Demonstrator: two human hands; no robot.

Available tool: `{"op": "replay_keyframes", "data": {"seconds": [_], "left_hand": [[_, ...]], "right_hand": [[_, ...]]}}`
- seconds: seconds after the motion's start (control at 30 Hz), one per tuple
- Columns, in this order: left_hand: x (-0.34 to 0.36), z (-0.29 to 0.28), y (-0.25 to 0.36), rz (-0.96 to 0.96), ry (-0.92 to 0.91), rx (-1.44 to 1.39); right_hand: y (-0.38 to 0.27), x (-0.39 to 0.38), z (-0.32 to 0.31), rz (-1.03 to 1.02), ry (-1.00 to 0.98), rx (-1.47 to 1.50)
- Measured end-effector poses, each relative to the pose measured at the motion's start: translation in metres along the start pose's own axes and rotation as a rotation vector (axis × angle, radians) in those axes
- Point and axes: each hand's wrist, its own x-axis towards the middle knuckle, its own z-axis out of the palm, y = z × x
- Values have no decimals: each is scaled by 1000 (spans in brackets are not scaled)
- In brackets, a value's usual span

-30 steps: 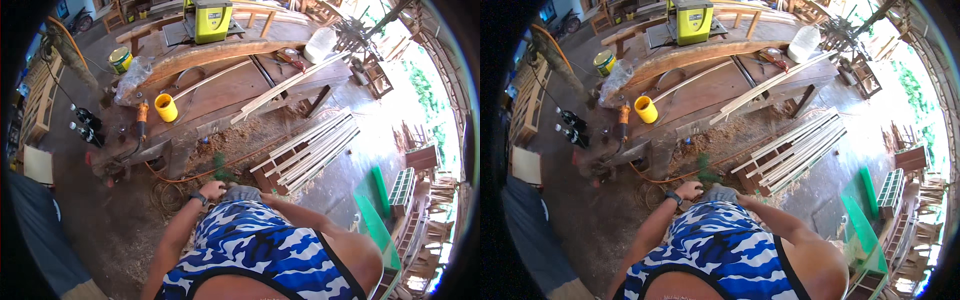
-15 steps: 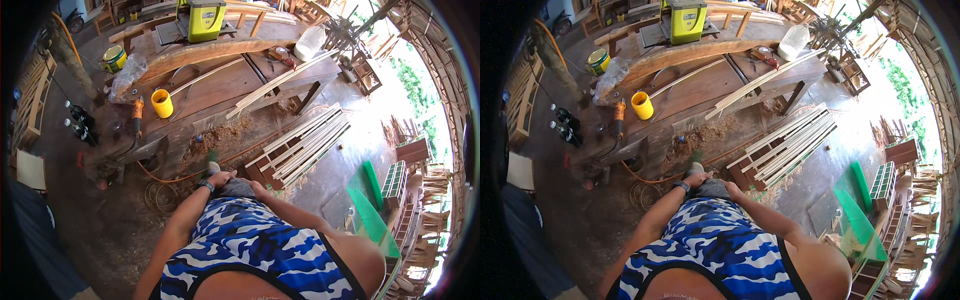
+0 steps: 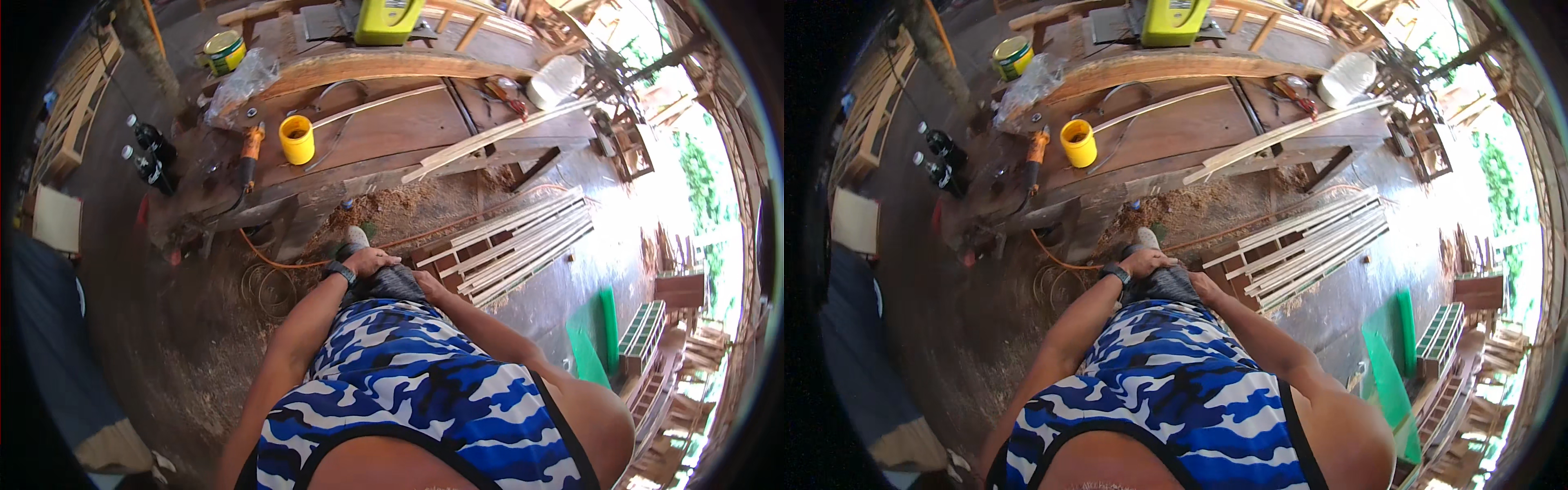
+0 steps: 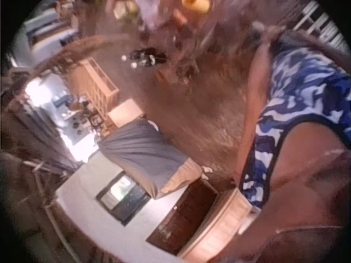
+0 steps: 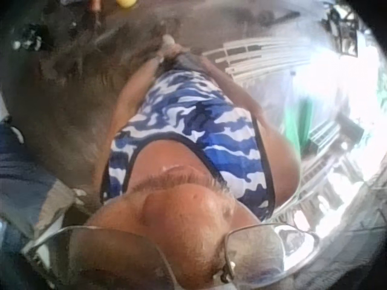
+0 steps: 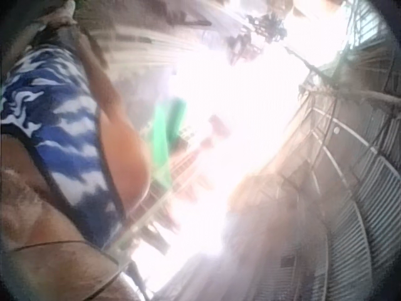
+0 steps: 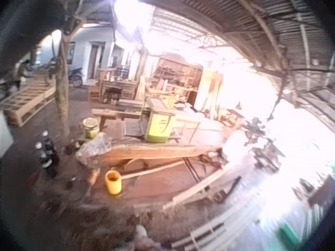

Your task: Constructing or repairing a wooden cage structure using a hammer and a hand saw.

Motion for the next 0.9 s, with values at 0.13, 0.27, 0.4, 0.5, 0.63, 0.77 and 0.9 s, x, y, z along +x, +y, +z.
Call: {"op": "replay_keyframes", "data": {"seconds": [0.13, 0.27, 0.4, 0.5, 0.63, 0.77, 0.9], "left_hand": [[25, -5, -4, 40, 40, -31], [37, -31, 7, -120, 139, 19], [70, -53, -5, -104, 291, -12], [105, -66, -2, -127, 379, -14], [130, -88, 8, -192, 448, 57], [136, -89, -14, -222, 445, -8], [126, -105, 0, -239, 530, -111]], "right_hand": [[21, 37, -23, -4, -235, -467], [33, 69, -58, 37, -248, -258], [27, 125, -108, 242, -406, 105], [-19, 190, -154, 413, -646, -142], [6, 237, -206, 356, -746, -129], [18, 294, -246, 447, -1002, -239], [-18, 321, -274, 423, -945, -490]]}}
